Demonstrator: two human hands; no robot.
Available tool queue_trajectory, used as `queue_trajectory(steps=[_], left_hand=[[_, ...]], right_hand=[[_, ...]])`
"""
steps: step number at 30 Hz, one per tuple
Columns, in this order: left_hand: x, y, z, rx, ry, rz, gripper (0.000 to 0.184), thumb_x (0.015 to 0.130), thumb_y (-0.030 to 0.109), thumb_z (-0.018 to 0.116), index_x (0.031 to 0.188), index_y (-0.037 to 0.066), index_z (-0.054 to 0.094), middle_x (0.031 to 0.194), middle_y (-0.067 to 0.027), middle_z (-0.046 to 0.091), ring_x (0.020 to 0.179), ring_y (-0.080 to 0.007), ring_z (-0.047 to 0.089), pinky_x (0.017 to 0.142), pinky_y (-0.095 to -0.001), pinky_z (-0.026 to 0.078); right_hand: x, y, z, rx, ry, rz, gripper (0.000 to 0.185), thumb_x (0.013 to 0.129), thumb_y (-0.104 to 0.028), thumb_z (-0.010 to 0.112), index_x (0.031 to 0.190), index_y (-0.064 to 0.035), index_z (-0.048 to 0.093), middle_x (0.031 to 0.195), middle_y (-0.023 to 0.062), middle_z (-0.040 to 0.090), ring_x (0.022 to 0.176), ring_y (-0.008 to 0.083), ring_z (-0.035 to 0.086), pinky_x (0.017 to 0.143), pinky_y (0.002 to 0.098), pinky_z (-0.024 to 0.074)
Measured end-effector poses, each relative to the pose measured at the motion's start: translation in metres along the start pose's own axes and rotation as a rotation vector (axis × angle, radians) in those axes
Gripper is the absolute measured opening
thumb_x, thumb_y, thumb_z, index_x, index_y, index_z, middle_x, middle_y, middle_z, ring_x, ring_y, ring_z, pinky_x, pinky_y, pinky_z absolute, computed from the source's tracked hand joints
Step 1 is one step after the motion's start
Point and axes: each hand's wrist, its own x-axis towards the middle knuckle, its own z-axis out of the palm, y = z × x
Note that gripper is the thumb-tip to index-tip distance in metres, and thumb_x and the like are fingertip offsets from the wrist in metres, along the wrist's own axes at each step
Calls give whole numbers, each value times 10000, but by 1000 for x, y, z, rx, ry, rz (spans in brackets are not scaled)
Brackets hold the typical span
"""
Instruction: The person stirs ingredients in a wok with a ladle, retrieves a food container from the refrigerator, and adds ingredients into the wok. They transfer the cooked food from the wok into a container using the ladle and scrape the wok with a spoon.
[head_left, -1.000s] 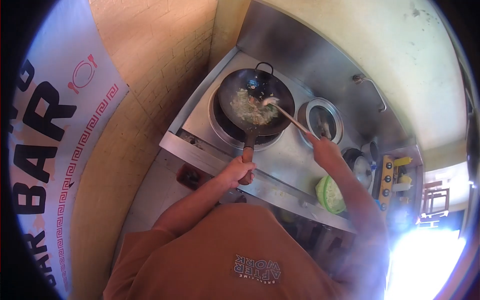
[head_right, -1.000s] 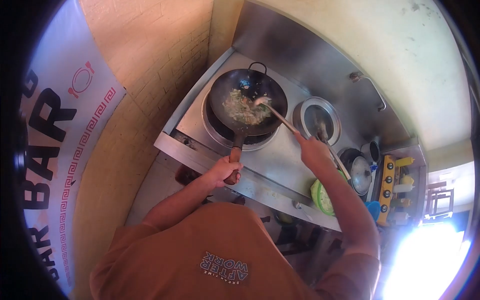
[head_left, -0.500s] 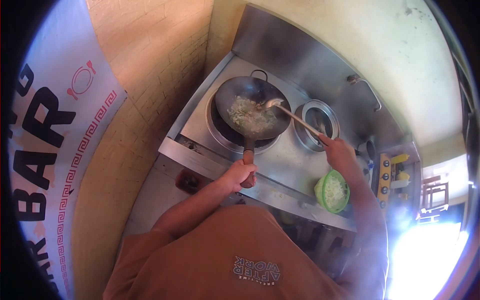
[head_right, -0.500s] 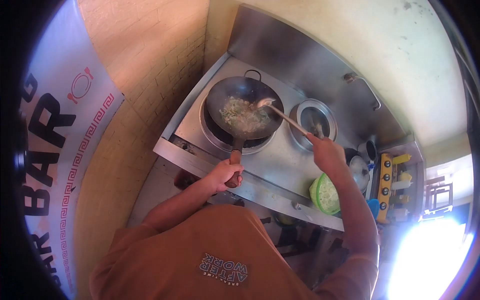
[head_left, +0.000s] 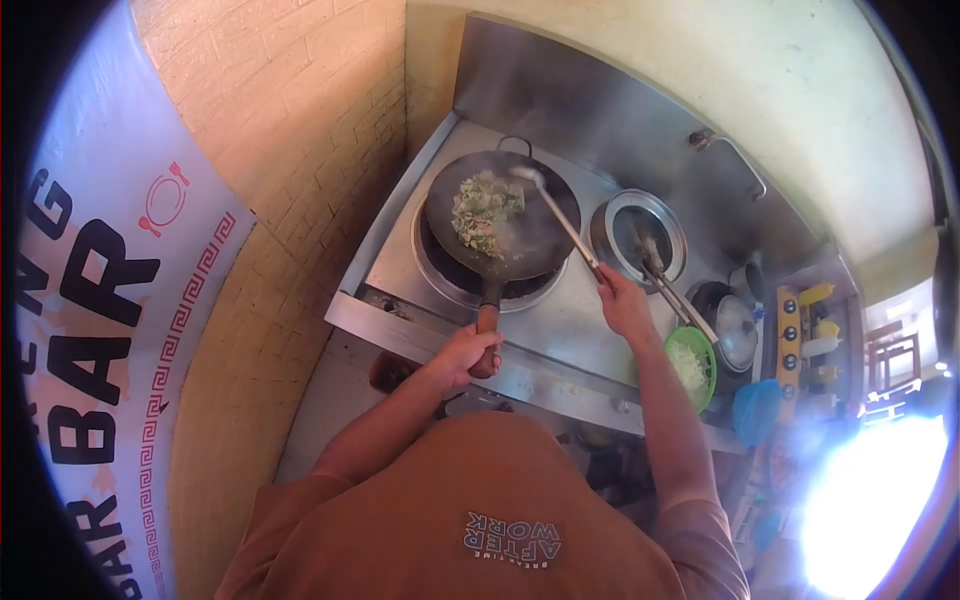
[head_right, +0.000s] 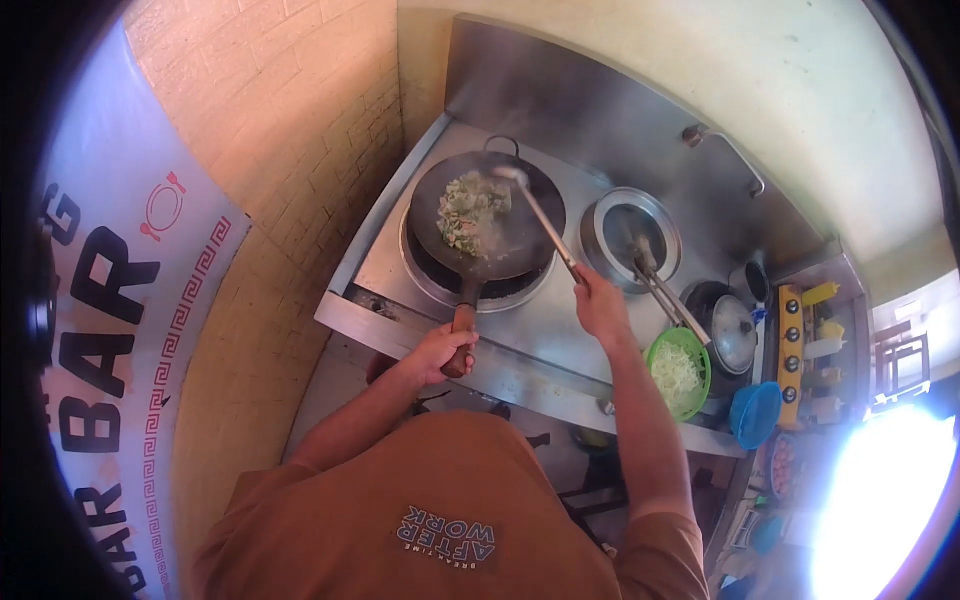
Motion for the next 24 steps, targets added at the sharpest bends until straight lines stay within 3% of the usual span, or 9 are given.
queue_trajectory(steps=[1,4,5,8,11,17,20,23,24], left_hand=[[0,1,0,-2,-7,7,210,861,102,666,941,75,474,772,-50,522,585,-184,581,483,-370,509],[-3,1,2,12,18,19,187,879,127,662,953,68,501,798,-48,532,611,-190,597,507,-371,532],[-4,4,3,24,33,24,181,885,134,659,958,65,509,807,-48,535,619,-192,601,516,-372,541],[-5,3,-2,28,8,36,204,892,155,662,984,56,510,836,-52,540,635,-201,607,541,-380,559],[-7,3,-4,34,-3,45,221,892,165,666,997,52,507,861,-54,546,653,-203,613,560,-383,568],[-3,0,-5,34,3,46,232,905,186,655,1016,51,502,892,-58,552,688,-213,624,582,-390,577],[-6,1,-4,22,11,39,244,911,190,647,1038,42,499,905,-67,554,709,-226,632,597,-397,580],[-9,0,-9,-13,-19,46,259,917,188,639,1066,30,497,929,-81,558,741,-240,638,631,-407,588],[-9,1,-9,-15,-18,50,263,918,188,636,1073,26,497,937,-84,559,754,-244,640,642,-411,590]], right_hand=[[-2,1,11,36,113,-55,398,921,-134,556,1319,-131,538,723,123,613,678,294,641,619,415,510],[6,-21,28,655,-304,747,394,931,-155,558,1324,-117,538,705,69,594,539,173,563,452,325,430],[7,-30,19,846,-367,827,388,947,-172,554,1329,-112,536,674,1,514,494,81,430,398,254,323],[-6,-43,-13,864,-466,786,377,956,-171,541,1327,-105,539,660,-1,516,494,89,451,402,256,336],[-27,-53,-52,637,-490,669,376,956,-169,536,1322,-84,540,678,-2,536,531,86,473,452,260,391],[-36,-60,-40,-85,-400,113,387,925,-177,583,1306,-108,565,879,114,703,752,258,674,699,364,508],[-20,-73,-40,-50,-370,219,393,909,-165,579,1293,-80,567,975,203,674,896,394,652,796,436,507],[-38,-64,-63,182,-250,242,378,907,-173,571,1279,-105,586,975,197,678,906,380,651,820,448,501],[-40,-70,-77,193,-355,338,388,910,-169,578,1293,-108,574,975,180,685,894,354,662,803,431,505]])
